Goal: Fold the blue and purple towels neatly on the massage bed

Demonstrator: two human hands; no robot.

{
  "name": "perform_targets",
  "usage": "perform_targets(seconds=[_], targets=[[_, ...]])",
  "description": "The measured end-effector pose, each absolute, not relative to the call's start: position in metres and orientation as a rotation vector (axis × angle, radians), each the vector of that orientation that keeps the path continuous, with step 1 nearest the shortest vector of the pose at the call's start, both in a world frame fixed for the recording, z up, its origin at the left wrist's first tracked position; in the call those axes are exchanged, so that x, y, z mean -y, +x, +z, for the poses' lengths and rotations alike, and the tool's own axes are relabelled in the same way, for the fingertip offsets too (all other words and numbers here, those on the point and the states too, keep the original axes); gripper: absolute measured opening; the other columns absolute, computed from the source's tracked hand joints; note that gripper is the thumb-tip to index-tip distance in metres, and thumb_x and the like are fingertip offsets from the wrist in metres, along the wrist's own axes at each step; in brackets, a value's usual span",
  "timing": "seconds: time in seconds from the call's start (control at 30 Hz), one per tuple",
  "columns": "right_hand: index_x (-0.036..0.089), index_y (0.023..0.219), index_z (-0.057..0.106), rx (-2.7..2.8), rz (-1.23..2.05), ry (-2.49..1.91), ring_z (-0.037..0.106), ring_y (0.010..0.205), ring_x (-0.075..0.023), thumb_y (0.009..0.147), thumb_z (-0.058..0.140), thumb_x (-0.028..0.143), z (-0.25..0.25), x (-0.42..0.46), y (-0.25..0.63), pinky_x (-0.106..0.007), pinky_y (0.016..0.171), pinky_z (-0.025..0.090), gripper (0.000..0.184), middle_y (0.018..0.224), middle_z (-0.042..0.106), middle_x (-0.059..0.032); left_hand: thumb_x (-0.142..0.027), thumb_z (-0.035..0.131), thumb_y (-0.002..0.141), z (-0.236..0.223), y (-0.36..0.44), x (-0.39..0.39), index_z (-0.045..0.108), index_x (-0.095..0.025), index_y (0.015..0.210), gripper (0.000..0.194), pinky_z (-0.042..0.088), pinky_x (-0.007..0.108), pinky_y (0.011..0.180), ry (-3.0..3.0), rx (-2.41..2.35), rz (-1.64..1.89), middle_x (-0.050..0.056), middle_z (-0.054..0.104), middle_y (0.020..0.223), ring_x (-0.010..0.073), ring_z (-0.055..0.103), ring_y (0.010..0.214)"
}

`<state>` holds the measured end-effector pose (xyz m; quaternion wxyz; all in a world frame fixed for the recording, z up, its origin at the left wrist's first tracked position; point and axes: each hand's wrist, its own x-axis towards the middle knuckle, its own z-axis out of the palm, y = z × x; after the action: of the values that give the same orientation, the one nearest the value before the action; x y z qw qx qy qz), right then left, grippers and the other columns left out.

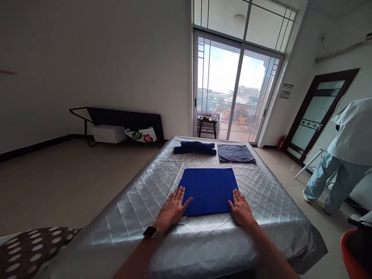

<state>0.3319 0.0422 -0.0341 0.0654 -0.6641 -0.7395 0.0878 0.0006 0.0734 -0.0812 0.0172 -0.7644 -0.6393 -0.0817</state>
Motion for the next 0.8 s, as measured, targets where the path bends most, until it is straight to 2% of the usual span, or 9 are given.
perform_targets(seconds=[0.27, 0.43, 0.6, 0.7, 0.8], targets=[[0.008, 0.158, 0.018, 2.215, 0.298, -1.988, 0.013, 0.153, -0.0202, 0.102, 0.02, 0.047, -0.027, -0.036, 0.327, -0.037, 0.123, 0.013, 0.068, 0.164, 0.018, -0.0101, -0.066, 0.016, 0.095, -0.07, 0.009, -0.078, 0.036, -0.007, 0.152, 0.084, 0.024, 0.045, 0.121, -2.337, 2.043, -0.215, 0.017, 0.033, 0.16, 0.028, 0.028, 0.15], [0.008, 0.157, 0.021, 2.21, 0.249, -1.964, 0.012, 0.153, -0.021, 0.102, 0.02, 0.045, -0.034, -0.036, 0.327, -0.04, 0.123, 0.012, 0.067, 0.164, 0.019, -0.0113, -0.062, 0.016, 0.098, -0.057, 0.101, -0.075, 0.037, -0.016, 0.153, 0.074, 0.023, 0.043, 0.122, -2.565, 1.701, -0.405, 0.009, 0.036, 0.16, 0.0241, 0.029, 0.149], [0.008, 0.157, 0.022, 2.245, 0.225, -1.945, 0.013, 0.153, -0.0204, 0.102, 0.022, 0.041, -0.036, -0.035, 0.328, -0.04, 0.123, 0.014, 0.064, 0.163, 0.022, -0.0127, -0.058, 0.017, 0.1, -0.053, 0.177, -0.071, 0.039, -0.018, 0.152, 0.069, 0.023, 0.043, 0.123, -2.747, 1.549, -0.395, 0.008, 0.037, 0.159, 0.0236, 0.03, 0.149], [0.008, 0.157, 0.023, 2.23, 0.256, -1.949, 0.015, 0.153, -0.0209, 0.103, 0.022, 0.042, -0.033, -0.034, 0.327, -0.039, 0.123, 0.014, 0.064, 0.163, 0.023, -0.0131, -0.056, 0.016, 0.101, -0.053, 0.169, -0.068, 0.037, -0.019, 0.153, 0.067, 0.022, 0.044, 0.123, -2.747, 1.59, -0.372, 0.007, 0.034, 0.16, 0.023, 0.028, 0.15], [0.007, 0.157, 0.023, 2.214, 0.284, -1.949, 0.015, 0.153, -0.0213, 0.103, 0.022, 0.043, -0.03, -0.034, 0.326, -0.039, 0.123, 0.013, 0.065, 0.163, 0.021, -0.013, -0.054, 0.019, 0.101, -0.056, 0.125, -0.063, 0.032, -0.017, 0.154, 0.066, 0.022, 0.045, 0.123, -2.728, 1.669, -0.26, 0.007, 0.028, 0.162, 0.0235, 0.024, 0.151]])
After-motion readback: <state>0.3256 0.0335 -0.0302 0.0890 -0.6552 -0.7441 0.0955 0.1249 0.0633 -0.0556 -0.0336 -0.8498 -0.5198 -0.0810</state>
